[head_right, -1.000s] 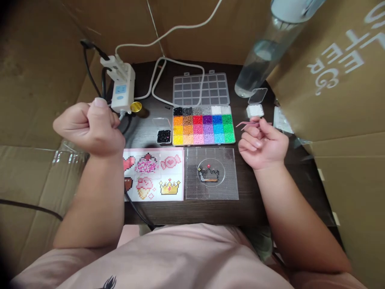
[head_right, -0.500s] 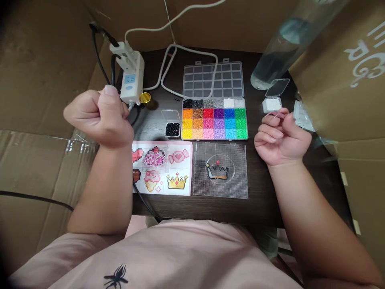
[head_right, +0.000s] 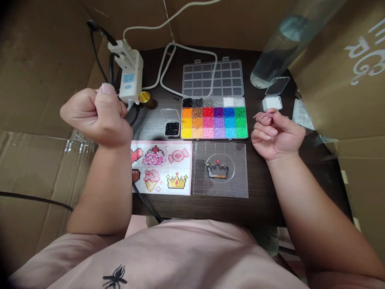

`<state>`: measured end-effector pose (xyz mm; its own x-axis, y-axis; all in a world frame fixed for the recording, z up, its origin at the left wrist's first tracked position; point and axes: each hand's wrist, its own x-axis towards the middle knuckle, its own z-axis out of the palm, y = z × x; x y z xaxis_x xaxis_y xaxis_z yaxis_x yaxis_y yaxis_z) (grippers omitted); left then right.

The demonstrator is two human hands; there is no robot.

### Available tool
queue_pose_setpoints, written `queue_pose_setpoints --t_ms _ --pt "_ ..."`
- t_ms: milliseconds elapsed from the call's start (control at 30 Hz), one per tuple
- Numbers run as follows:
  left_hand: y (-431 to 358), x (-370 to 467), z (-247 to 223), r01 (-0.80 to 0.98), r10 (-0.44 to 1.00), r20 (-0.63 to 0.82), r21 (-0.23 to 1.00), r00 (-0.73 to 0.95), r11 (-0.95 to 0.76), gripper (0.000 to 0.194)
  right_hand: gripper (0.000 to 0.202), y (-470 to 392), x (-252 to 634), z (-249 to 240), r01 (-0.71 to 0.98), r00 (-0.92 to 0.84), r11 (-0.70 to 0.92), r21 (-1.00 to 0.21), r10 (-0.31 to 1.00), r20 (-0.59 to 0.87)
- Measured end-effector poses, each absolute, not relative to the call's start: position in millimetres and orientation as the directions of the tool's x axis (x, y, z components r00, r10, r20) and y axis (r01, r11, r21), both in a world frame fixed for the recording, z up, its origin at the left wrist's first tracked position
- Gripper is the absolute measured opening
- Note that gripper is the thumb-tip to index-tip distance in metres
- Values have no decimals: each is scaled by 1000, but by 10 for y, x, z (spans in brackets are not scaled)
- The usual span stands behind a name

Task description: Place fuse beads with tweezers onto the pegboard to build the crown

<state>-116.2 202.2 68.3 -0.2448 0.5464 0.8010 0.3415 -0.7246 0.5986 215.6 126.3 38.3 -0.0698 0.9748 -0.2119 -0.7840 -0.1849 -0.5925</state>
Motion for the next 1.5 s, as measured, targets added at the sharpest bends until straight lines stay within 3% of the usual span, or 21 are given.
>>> queue_pose_setpoints --t_ms 200,667,1233,1500 --pt "2052 -1146 682 300 525 823 569 -218 -766 59 8 1316 2150 377 -710 -49 -179 -681 977 -206" --pt "2051 -1160 695 342 498 843 538 -204 -770 56 7 1309 2136 384 -633 -47 -187 -751 978 -204" --pt "2008 -1139 807 412 457 819 570 -346 -711 57 14 1282 2133 351 -642 -62 -170 -748 984 -170" --pt "2092 -1165 821 350 412 838 529 -357 -773 57 12 1276 2108 356 -650 -37 -177 -739 979 -202"
